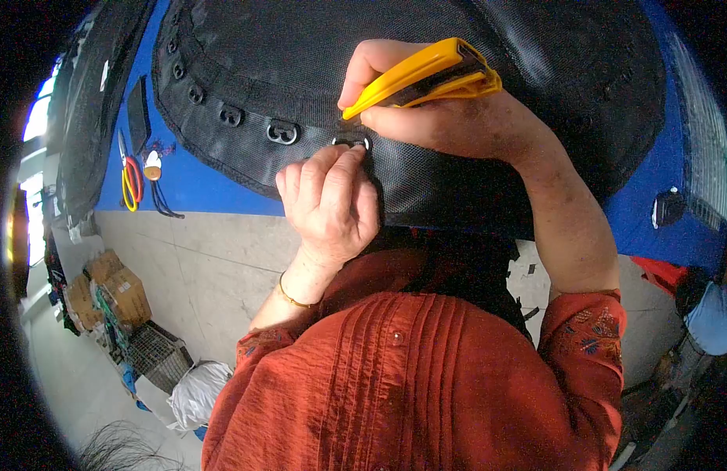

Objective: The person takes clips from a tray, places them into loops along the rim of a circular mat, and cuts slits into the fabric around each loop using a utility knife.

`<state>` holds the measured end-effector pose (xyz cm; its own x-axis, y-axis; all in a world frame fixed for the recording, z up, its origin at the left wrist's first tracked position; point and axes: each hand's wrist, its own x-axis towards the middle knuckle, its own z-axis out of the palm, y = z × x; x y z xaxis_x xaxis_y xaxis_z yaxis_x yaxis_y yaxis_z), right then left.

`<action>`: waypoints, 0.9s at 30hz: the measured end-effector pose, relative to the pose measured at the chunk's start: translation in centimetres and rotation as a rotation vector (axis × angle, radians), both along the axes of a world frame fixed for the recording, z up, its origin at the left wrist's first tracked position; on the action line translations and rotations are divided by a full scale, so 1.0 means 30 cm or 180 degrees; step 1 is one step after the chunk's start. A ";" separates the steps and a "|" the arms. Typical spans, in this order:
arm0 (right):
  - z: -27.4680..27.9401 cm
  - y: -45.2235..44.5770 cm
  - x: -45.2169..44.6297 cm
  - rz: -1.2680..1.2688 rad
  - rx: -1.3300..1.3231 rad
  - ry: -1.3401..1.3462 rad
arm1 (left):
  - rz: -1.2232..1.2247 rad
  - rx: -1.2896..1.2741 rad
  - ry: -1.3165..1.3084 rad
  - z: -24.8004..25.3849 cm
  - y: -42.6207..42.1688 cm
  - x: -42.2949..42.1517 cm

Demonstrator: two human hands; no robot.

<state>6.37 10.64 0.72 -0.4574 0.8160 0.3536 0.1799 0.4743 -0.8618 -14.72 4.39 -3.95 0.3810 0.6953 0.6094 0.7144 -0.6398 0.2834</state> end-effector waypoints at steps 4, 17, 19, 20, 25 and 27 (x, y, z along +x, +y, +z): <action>-0.001 -0.001 0.002 0.0029 -0.0113 0.0063 | -0.0004 -0.0016 0.0013 0.000 0.000 -0.001; 0.012 0.009 0.031 0.0221 -0.0240 -0.0236 | -0.0022 0.0027 -0.0005 0.000 0.002 -0.002; 0.015 0.008 0.030 0.0208 -0.0253 -0.0260 | -0.0020 0.0002 0.0004 -0.001 0.001 -0.003; 0.015 0.009 0.030 0.0208 -0.0253 -0.0259 | -0.0019 0.0002 0.0004 -0.001 0.001 -0.003; 0.013 0.011 0.031 0.0227 -0.0137 -0.0255 | -0.0006 0.0001 -0.0004 0.003 0.002 -0.001; 0.009 0.012 0.033 0.0228 -0.0143 -0.0236 | -0.0002 0.0002 -0.0007 0.002 0.002 -0.001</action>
